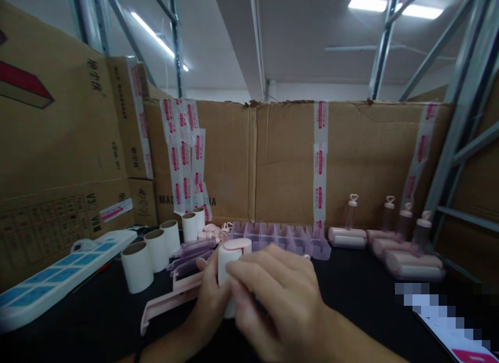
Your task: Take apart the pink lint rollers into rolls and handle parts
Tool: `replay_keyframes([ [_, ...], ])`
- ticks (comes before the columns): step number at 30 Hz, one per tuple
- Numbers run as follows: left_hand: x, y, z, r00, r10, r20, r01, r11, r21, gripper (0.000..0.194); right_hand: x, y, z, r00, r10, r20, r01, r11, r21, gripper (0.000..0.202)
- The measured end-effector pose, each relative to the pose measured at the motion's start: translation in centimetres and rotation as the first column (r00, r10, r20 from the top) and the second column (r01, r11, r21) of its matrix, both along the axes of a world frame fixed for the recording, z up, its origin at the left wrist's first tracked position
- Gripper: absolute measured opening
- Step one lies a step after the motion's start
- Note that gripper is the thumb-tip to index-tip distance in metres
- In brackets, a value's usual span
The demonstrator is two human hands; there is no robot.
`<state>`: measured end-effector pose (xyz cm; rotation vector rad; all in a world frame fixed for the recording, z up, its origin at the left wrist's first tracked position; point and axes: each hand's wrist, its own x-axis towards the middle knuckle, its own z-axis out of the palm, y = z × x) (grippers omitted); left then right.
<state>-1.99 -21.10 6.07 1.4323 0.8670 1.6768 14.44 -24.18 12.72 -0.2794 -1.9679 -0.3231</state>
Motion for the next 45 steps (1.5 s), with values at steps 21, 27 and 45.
replay_keyframes([
  [21, 0.6, -0.9, 0.1, 0.825, 0.223, -0.520, 0.029, 0.901, 0.433, 0.043, 4.0, 3.7, -5.4, 0.999, 0.031, 0.019, -0.026, 0.975, -0.222, 0.043],
  [27, 0.4, -0.6, -0.3, 0.778, 0.272, -0.567, 0.012, 0.895, 0.447, 0.053, 3.8, 3.7, -5.6, 0.995, 0.091, -0.041, -0.100, 0.900, -0.425, 0.039],
  [45, -0.9, -0.1, 1.4, 0.616, 0.587, -0.525, 0.152, 0.565, 0.811, 0.048, 4.7, 3.5, -4.2, 0.981, 0.173, -0.091, -0.195, 0.864, -0.464, 0.040],
])
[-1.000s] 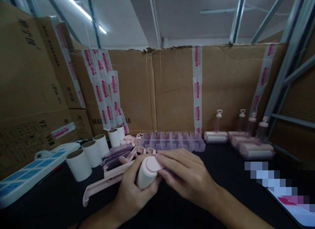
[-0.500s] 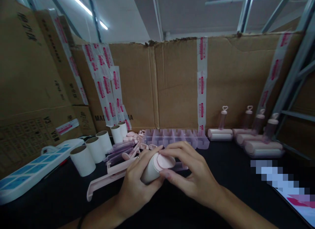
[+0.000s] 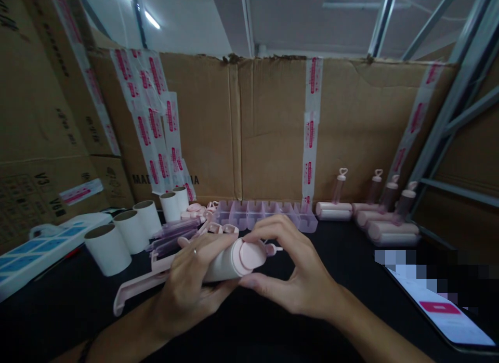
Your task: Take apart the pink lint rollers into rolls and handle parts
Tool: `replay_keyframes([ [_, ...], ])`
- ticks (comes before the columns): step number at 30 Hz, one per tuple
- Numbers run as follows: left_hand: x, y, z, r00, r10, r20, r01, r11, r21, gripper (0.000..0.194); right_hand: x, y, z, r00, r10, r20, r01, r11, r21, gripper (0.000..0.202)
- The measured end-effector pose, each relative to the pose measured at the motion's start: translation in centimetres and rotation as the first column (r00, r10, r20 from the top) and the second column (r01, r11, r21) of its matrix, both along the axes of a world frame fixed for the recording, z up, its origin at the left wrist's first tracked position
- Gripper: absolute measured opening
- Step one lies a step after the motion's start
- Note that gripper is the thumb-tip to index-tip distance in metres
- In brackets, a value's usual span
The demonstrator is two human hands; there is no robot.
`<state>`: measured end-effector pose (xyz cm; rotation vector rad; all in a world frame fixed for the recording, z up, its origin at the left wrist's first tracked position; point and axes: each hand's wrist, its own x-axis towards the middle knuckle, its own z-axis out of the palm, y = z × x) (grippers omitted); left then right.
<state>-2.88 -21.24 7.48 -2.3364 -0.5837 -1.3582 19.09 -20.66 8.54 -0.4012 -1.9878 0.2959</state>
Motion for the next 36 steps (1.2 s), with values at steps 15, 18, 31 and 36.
replay_keyframes([
  [15, 0.4, -0.3, 0.3, 0.999, -0.053, 0.001, 0.053, 0.999, -0.011, 0.047, 0.0, -0.7, 0.5, 0.994, 0.104, -0.010, -0.105, 0.992, -0.069, 0.034],
  [18, 0.4, -0.3, 0.1, 0.995, -0.096, -0.003, 0.096, 0.995, -0.020, 0.045, 0.0, -1.1, 0.7, 0.992, 0.126, -0.005, -0.126, 0.986, -0.112, 0.027],
  [31, 0.6, -0.4, -0.3, 0.992, -0.122, -0.027, 0.121, 0.992, -0.037, 0.042, -0.5, -0.8, 0.6, 0.975, 0.212, -0.059, -0.220, 0.932, -0.287, 0.022],
  [36, 0.6, -0.4, -0.4, 0.992, -0.120, -0.036, 0.119, 0.992, -0.031, 0.041, -0.4, -0.8, 0.5, 0.952, 0.288, -0.103, -0.305, 0.866, -0.396, 0.022],
])
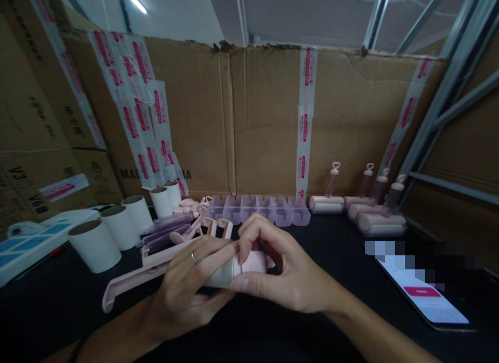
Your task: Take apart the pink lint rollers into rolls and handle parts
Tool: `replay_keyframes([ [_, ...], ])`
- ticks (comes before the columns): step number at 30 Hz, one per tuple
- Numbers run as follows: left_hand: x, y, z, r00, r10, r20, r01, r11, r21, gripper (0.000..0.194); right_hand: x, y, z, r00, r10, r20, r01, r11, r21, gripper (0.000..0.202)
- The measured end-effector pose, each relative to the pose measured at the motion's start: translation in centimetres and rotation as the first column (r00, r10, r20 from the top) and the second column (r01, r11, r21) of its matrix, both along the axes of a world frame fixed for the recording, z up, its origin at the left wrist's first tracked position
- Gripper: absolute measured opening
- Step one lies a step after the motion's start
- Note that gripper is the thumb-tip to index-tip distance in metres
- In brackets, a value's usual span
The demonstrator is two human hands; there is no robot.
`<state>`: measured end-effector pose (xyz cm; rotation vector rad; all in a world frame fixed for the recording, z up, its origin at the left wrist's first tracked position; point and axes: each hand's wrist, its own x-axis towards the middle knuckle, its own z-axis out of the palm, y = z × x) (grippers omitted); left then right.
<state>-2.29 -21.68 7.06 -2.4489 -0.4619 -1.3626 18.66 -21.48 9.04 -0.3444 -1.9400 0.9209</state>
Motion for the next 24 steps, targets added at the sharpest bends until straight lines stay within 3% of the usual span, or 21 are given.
replay_keyframes([
  [7, -0.1, 0.0, -0.2, 1.000, 0.000, -0.010, 0.000, 1.000, 0.005, 0.043, -0.4, 0.0, -0.4, 0.995, 0.076, -0.064, -0.086, 0.982, -0.170, 0.035],
  [11, 0.0, 0.0, -0.1, 1.000, -0.011, 0.005, 0.011, 1.000, -0.008, 0.046, -0.4, 0.4, -0.6, 0.992, 0.053, -0.118, -0.071, 0.987, -0.147, 0.040],
  [14, 0.1, 0.0, 0.1, 0.999, 0.014, 0.040, -0.014, 1.000, -0.017, 0.048, 0.1, 0.5, -0.3, 0.995, -0.079, -0.055, 0.080, 0.997, 0.021, 0.032],
  [17, 0.0, 0.0, 0.3, 0.996, 0.044, 0.074, -0.043, 0.999, -0.025, 0.051, 0.7, 0.2, 0.3, 0.974, -0.224, 0.047, 0.206, 0.948, 0.244, 0.036],
  [20, -0.2, 0.2, 0.3, 0.993, 0.080, 0.083, -0.081, 0.997, 0.000, 0.050, 1.1, -0.1, 0.9, 0.947, -0.312, 0.082, 0.246, 0.863, 0.441, 0.046],
  [24, -0.7, 0.3, 0.5, 0.988, 0.157, 0.008, -0.157, 0.984, 0.079, 0.054, 1.7, 0.0, 1.4, 0.900, -0.424, 0.101, 0.258, 0.705, 0.661, 0.056],
])
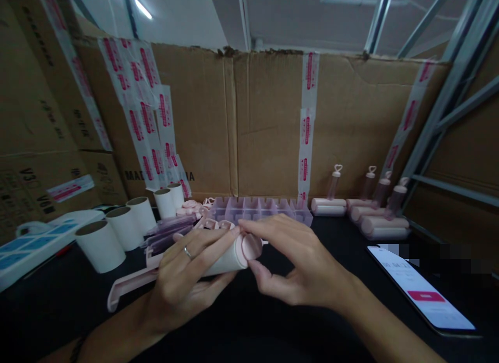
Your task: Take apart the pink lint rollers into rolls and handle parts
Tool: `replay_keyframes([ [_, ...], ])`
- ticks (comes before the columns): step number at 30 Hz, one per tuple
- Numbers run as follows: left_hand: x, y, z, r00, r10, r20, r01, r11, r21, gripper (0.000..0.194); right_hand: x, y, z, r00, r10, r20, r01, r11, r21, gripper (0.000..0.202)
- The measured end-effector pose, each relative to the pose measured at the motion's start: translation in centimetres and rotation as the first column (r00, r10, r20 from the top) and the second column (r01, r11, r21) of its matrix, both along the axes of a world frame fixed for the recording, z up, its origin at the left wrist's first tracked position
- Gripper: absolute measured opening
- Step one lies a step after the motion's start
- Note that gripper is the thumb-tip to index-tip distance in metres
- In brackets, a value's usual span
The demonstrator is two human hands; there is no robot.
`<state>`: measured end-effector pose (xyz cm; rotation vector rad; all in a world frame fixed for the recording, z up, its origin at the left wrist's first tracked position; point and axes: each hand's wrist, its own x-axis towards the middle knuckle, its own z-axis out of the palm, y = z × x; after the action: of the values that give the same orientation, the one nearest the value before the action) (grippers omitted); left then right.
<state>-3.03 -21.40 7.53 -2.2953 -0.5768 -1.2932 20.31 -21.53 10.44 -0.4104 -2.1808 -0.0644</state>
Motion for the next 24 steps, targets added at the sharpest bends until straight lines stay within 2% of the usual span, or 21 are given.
replay_keyframes([
  [5, -0.3, -0.1, 0.5, 0.991, 0.082, -0.108, -0.075, 0.995, 0.063, 0.057, 0.6, 0.4, -0.2, 0.995, -0.083, 0.059, 0.071, 0.980, 0.185, 0.062],
  [9, -0.1, -0.1, 0.6, 0.986, 0.111, -0.124, -0.097, 0.989, 0.113, 0.054, 0.3, 0.3, -0.5, 0.986, -0.151, 0.067, 0.129, 0.957, 0.259, 0.051],
  [15, 0.3, -0.1, 0.5, 0.982, 0.147, -0.122, -0.130, 0.983, 0.132, 0.051, -0.6, -0.3, -1.0, 0.955, -0.292, 0.052, 0.267, 0.922, 0.282, 0.036],
  [24, 0.3, -0.2, 0.3, 0.976, 0.171, -0.131, -0.160, 0.983, 0.091, 0.051, -1.2, -0.6, -1.2, 0.962, -0.271, 0.021, 0.261, 0.944, 0.204, 0.033],
])
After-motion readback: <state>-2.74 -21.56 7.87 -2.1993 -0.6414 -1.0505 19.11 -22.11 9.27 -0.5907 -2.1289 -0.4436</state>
